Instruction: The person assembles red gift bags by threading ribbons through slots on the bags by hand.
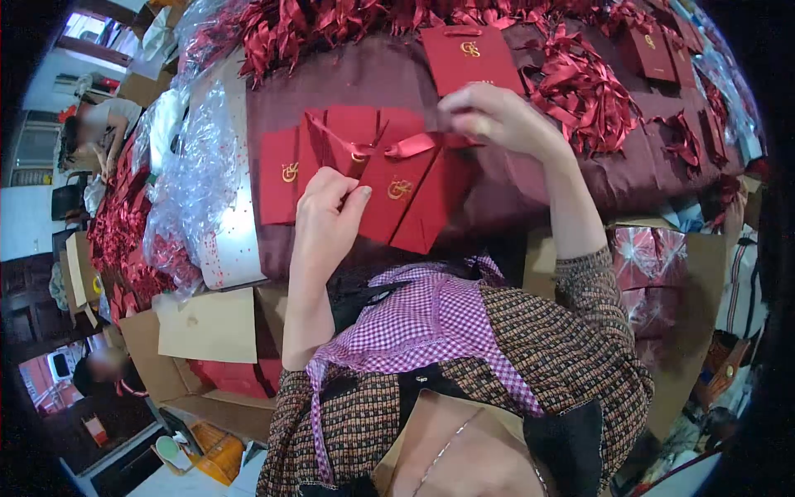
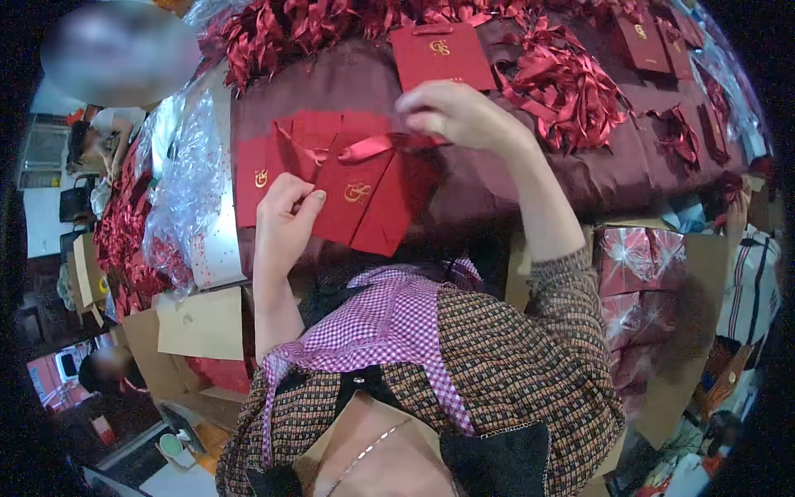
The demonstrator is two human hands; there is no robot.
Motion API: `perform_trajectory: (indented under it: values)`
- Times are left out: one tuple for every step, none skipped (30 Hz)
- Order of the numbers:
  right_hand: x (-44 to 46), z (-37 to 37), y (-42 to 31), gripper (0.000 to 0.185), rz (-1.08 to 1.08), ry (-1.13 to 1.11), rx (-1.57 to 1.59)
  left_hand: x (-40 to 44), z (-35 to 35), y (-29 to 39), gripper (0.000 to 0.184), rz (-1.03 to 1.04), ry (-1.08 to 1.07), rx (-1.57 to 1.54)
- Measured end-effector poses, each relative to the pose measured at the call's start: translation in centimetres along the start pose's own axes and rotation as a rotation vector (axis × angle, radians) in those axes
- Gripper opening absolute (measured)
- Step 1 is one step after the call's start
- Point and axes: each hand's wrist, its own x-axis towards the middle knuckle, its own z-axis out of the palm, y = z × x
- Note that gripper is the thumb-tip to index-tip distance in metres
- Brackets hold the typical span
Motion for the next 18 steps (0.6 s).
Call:
perform_trajectory:
  values:
    - [-0.9,-0.2,1.4,0.03,-0.068,-0.039,-0.107,0.0,0.1,0.0,0.012,0.034,0.015,0.004]
    - [-1.3,-0.3,2.7,0.033,-0.149,-0.077,-0.215,0.1,0.0,-0.1,0.011,0.068,0.042,0.013]
    - [-2.1,0.0,3.3,0.035,-0.188,-0.043,-0.276,0.2,0.1,-0.4,0.011,0.126,0.064,0.035]
    - [-3.1,0.8,2.3,0.035,-0.058,0.026,-0.36,0.3,0.0,0.0,0.012,0.134,0.072,0.102]
    - [-3.2,1.2,2.9,0.031,-0.051,0.015,-0.43,0.4,0.3,-0.3,0.012,0.202,0.106,0.104]
    - [-3.0,1.7,3.0,0.026,-0.193,0.114,-0.44,0.5,0.0,0.1,0.012,0.213,0.071,0.133]
    - [-3.0,1.8,3.0,0.023,-0.155,0.089,-0.434,0.5,0.2,0.3,0.012,0.192,0.091,0.141]
    - [-3.0,1.8,3.0,0.02,-0.11,0.064,-0.429,0.5,0.3,0.3,0.012,0.211,0.104,0.16]
    - [-3.0,1.8,3.1,0.018,-0.081,0.073,-0.411,0.5,0.3,0.5,0.012,0.211,0.128,0.176]
    - [-2.9,1.8,3.1,0.016,-0.047,0.082,-0.391,0.4,0.2,0.7,0.012,0.211,0.146,0.189]
    - [-2.9,1.8,3.3,0.014,-0.035,0.139,-0.379,0.5,0.2,0.6,0.012,0.224,0.146,0.199]
    - [-2.7,1.7,3.1,0.012,-0.018,0.193,-0.366,0.5,0.1,0.7,0.012,0.217,0.156,0.205]
    - [-2.7,1.0,2.9,0.013,0.015,0.198,-0.271,0.4,0.0,0.7,0.012,0.209,0.163,0.208]
    - [-2.8,0.9,2.4,0.012,0.13,0.274,-0.144,0.3,-0.2,0.8,0.012,0.209,0.157,0.212]
    - [-3.1,0.8,1.9,0.011,0.248,0.348,-0.017,0.4,-0.4,0.8,0.012,0.21,0.164,0.215]
    - [-3.0,0.8,0.6,0.013,0.164,0.412,0.171,0.4,-0.4,0.7,0.013,0.206,0.182,0.205]
    - [-3.5,-0.5,-0.6,0.015,0.19,0.318,0.297,0.5,-0.5,0.6,0.013,0.205,0.197,0.195]
    - [-4.2,-1.6,-1.1,0.018,0.215,0.225,0.422,0.6,-0.5,0.5,0.013,0.21,0.199,0.197]
